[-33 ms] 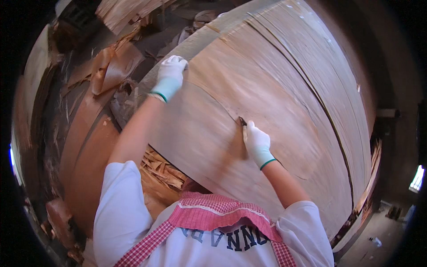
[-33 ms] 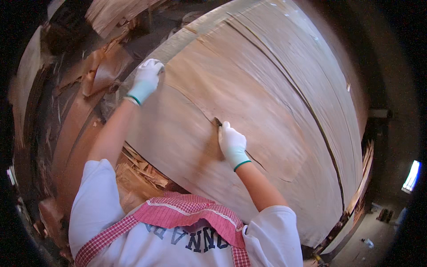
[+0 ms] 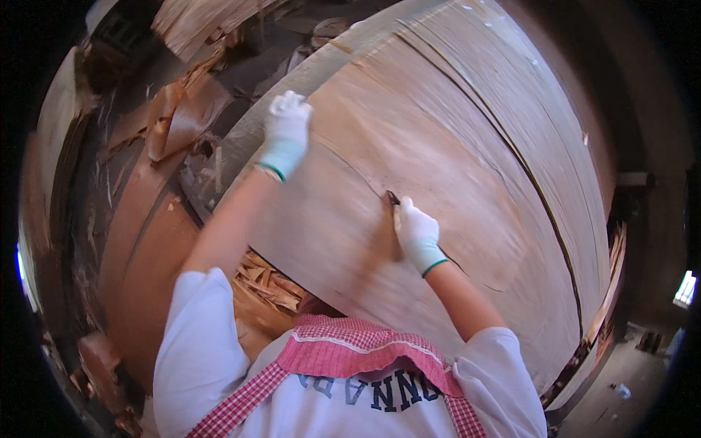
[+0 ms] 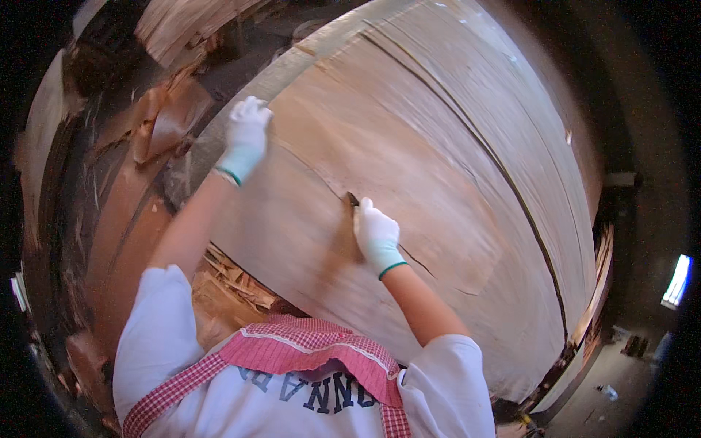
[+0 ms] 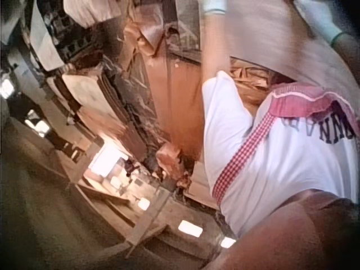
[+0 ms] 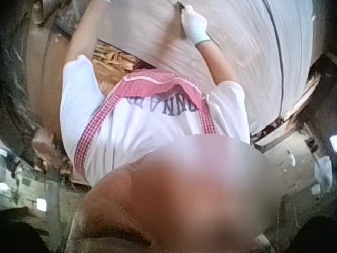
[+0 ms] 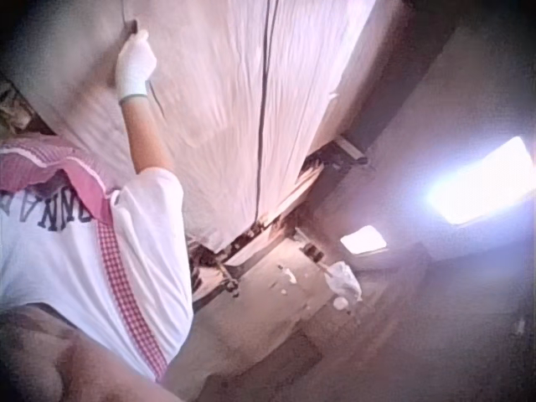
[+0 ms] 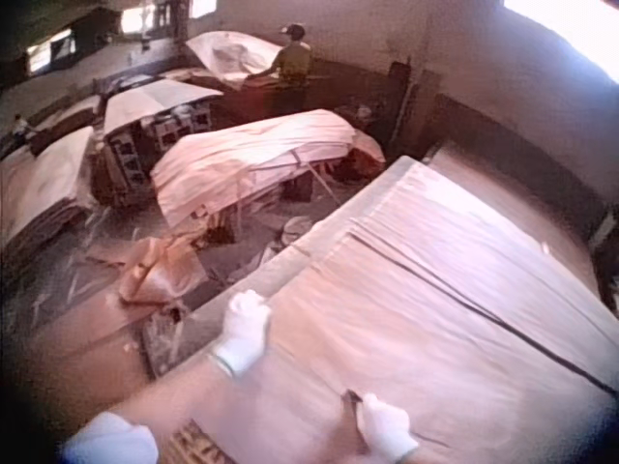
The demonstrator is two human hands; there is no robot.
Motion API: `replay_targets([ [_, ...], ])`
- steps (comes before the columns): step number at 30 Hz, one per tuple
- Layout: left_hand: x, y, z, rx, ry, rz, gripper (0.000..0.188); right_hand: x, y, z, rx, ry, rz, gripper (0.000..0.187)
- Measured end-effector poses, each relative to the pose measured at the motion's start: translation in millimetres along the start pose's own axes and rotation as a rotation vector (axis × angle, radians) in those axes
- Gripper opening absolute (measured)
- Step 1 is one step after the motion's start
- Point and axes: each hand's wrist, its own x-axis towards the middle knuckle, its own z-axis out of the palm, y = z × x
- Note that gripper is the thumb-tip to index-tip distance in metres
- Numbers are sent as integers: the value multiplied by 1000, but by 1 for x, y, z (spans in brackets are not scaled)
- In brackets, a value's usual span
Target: The person uses a utility knife to trim and cut large sheets of wood veneer, peeling off excess strips and stacking the prepared sheets on work tables.
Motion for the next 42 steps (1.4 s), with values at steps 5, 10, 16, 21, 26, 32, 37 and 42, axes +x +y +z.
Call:
replay_targets([
  [5,-60,134,48,37,-234,290,47,-10,12,-3,13,-21,-10,19],
  [10,-60,160,52,171,-301,240,51,-64,120,-19,11,-182,31,23],
  [16,-85,267,79,-37,-368,350,50,-66,140,-23,69,-227,-48,20],
  [21,-85,269,82,87,-294,415,52,-82,299,-58,-166,-342,-115,13],
  [26,-82,274,79,95,-326,409,52,-91,472,-90,-350,-341,-28,18],
  [32,-80,281,76,134,-316,407,52,-72,485,-43,520,332,207,33],
  [37,-77,280,78,68,-286,399,51,-39,458,-47,395,149,241,35],
  [42,-76,277,79,-23,-265,404,52,-45,450,-51,313,349,293,34],
])
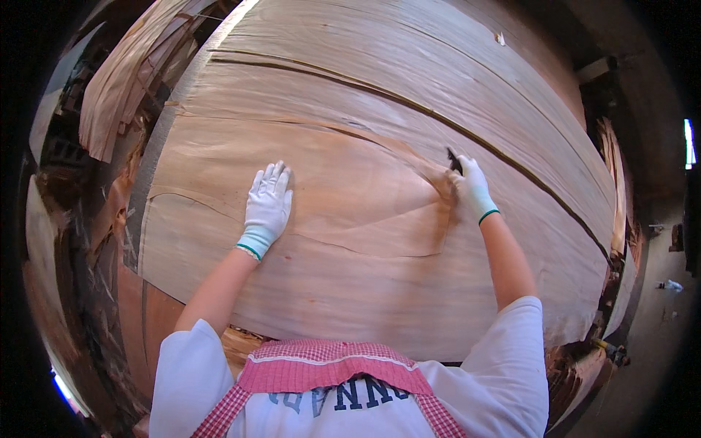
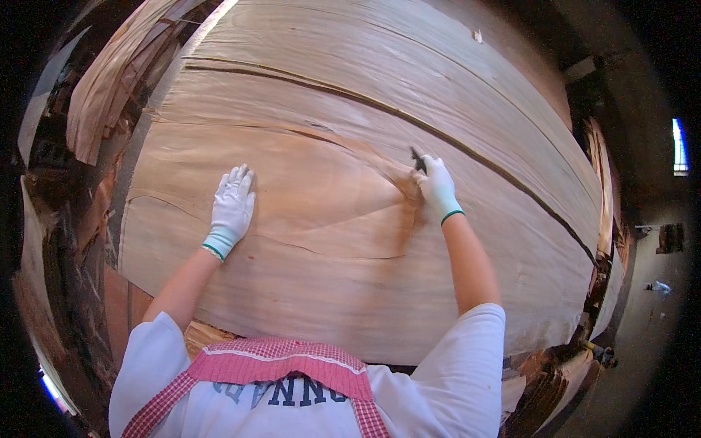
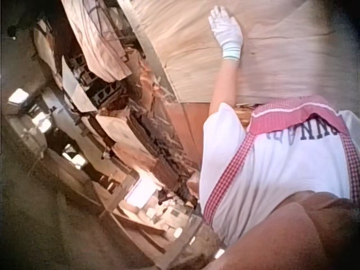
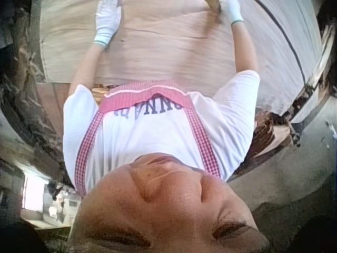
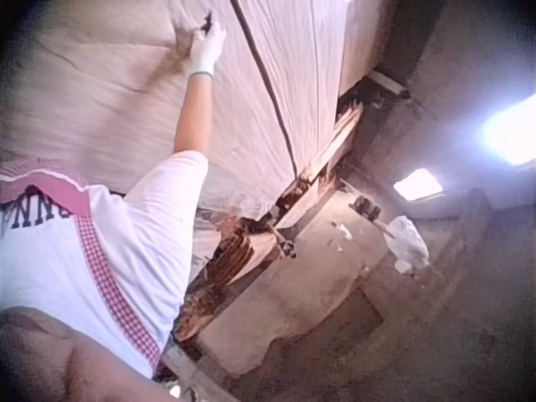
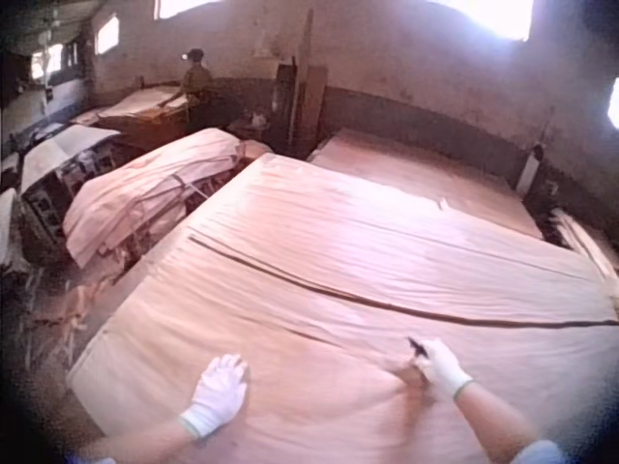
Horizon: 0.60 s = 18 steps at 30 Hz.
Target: The person uses a utility knife to trim and cut large sheets of wood veneer, peeling off excess strips and stacking the prepared sheets on work tables.
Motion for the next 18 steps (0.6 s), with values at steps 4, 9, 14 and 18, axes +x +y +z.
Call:
replay_targets([
  [4,-3,-1,1,-13,17,-6,50,-17,-14,-5,205,19,183,50],
  [9,1,1,1,27,53,22,49,3,22,20,106,-115,159,45],
  [14,0,2,-1,4,35,30,48,-11,7,-8,506,-68,153,29],
  [18,-10,-7,1,34,37,-3,48,-67,-37,-42,784,-236,457,20],
])
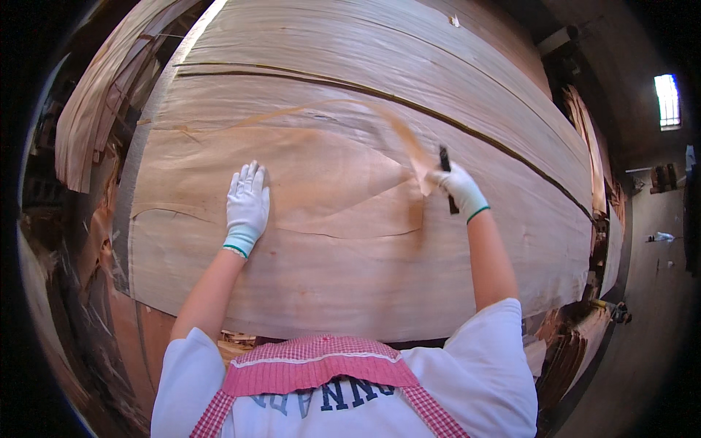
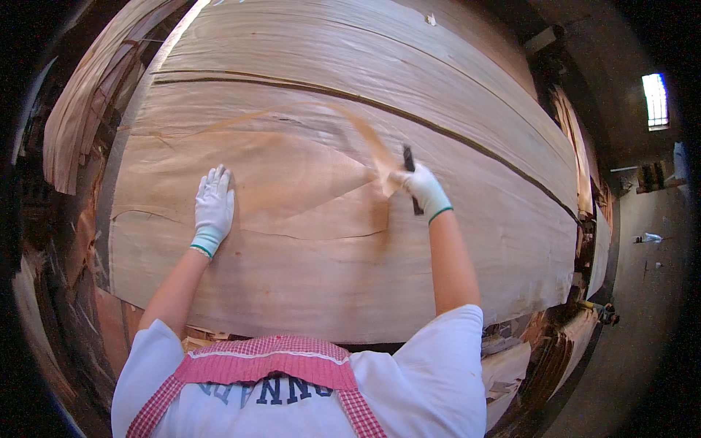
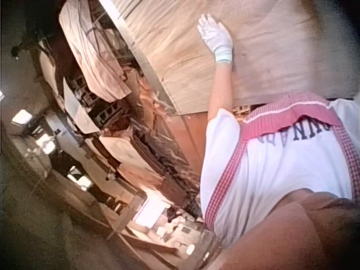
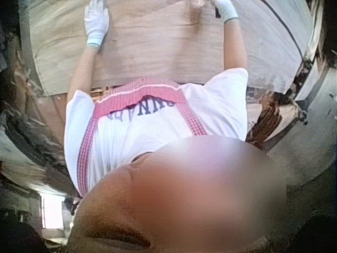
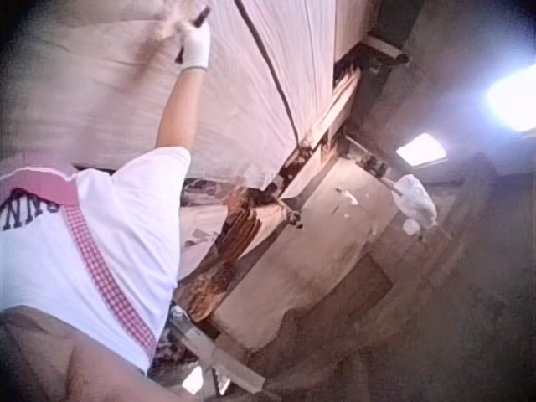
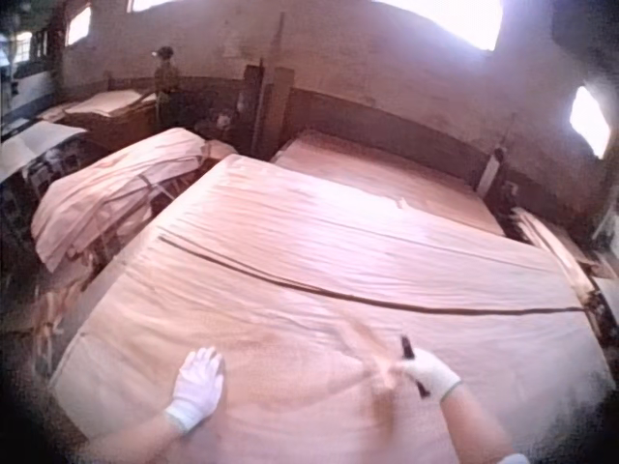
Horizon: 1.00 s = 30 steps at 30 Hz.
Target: The person uses a utility knife to trim and cut large sheets of wood veneer, peeling off excess strips and stacking the prepared sheets on work tables.
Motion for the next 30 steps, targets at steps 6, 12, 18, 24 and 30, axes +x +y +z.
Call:
replay_targets([
  [6,5,3,6,35,54,27,48,-11,91,51,-175,322,-200,33],
  [12,7,3,5,1,49,29,48,-17,105,52,-341,523,-327,24],
  [18,9,4,5,11,-11,37,49,-49,106,48,-61,367,-212,18],
  [24,35,25,-48,39,-420,12,75,-57,127,35,32,542,-121,20],
  [30,43,49,-64,89,-552,-30,81,-46,117,55,-235,561,-128,54],
])
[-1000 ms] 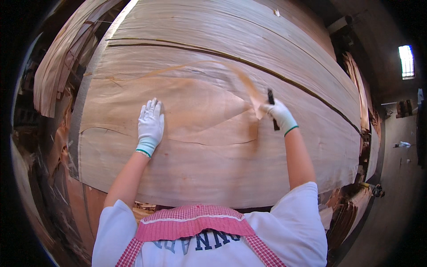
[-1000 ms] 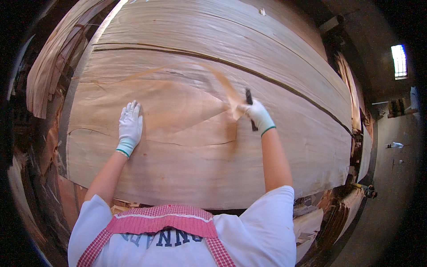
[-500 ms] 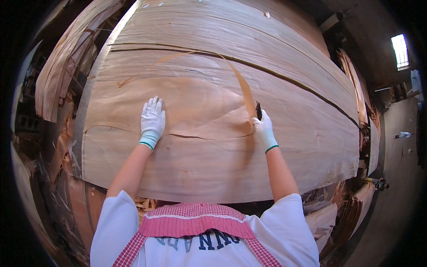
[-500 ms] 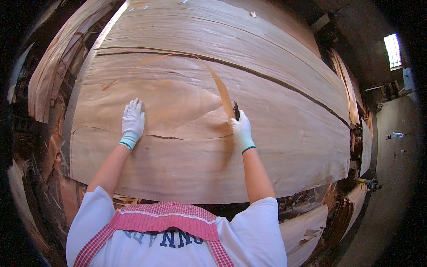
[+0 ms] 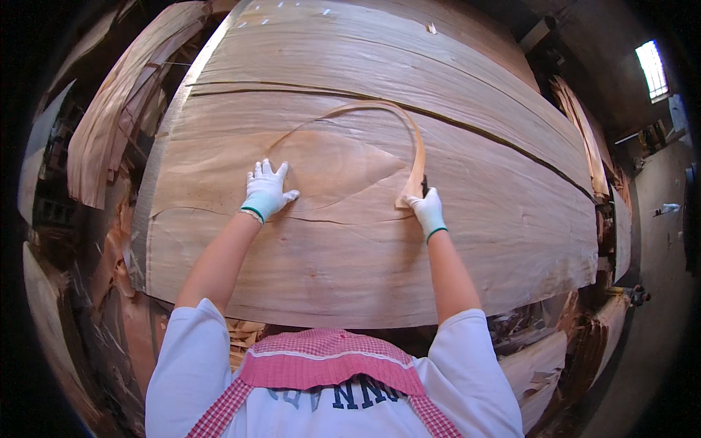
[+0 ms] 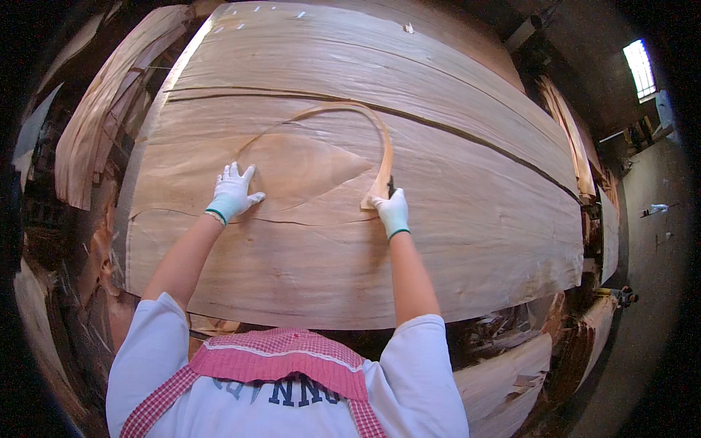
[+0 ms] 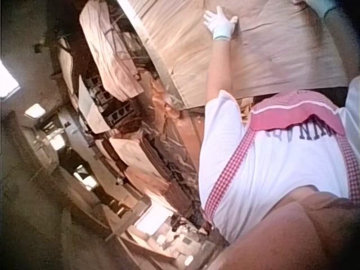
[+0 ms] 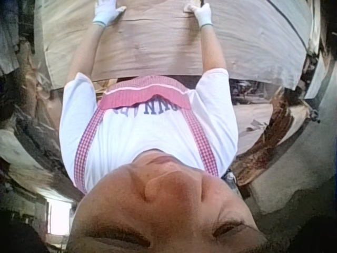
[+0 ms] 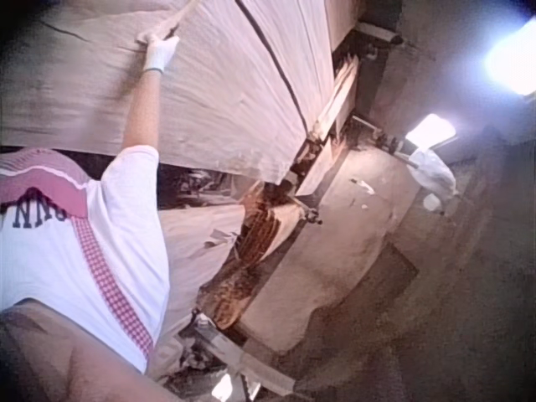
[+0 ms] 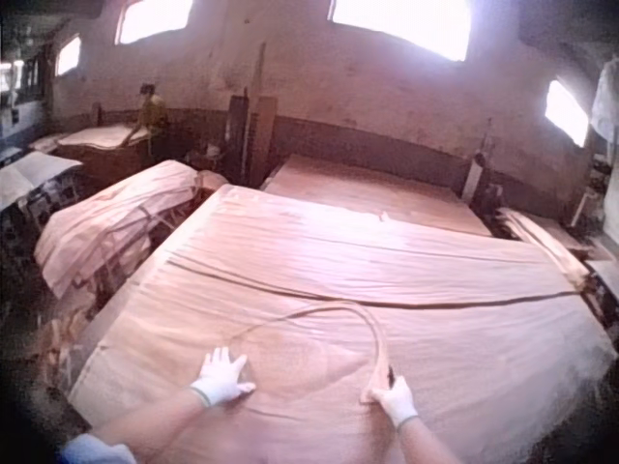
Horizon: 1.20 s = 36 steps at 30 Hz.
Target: The person uses a utility knife to trim and cut large sheets of wood veneer, peeling off excess strips and stacking the prepared sheets on work tables.
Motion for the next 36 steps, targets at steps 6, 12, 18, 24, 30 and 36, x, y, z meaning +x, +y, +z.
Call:
replay_targets([
  [6,8,-5,7,-58,-2,-1,85,-12,-15,10,-138,29,-92,31],
  [12,2,-5,2,-72,-37,-66,82,-74,-20,-82,283,-117,-222,35],
  [18,2,0,-1,-56,-45,-48,82,-185,165,-322,-385,557,44,55],
  [24,10,26,-5,181,82,-7,67,-317,136,-423,-925,1019,457,70],
  [30,56,147,23,-197,424,687,30,-293,25,-279,142,366,130,35],
  [36,73,189,56,-175,446,542,18,-360,55,-128,379,-671,327,22],
])
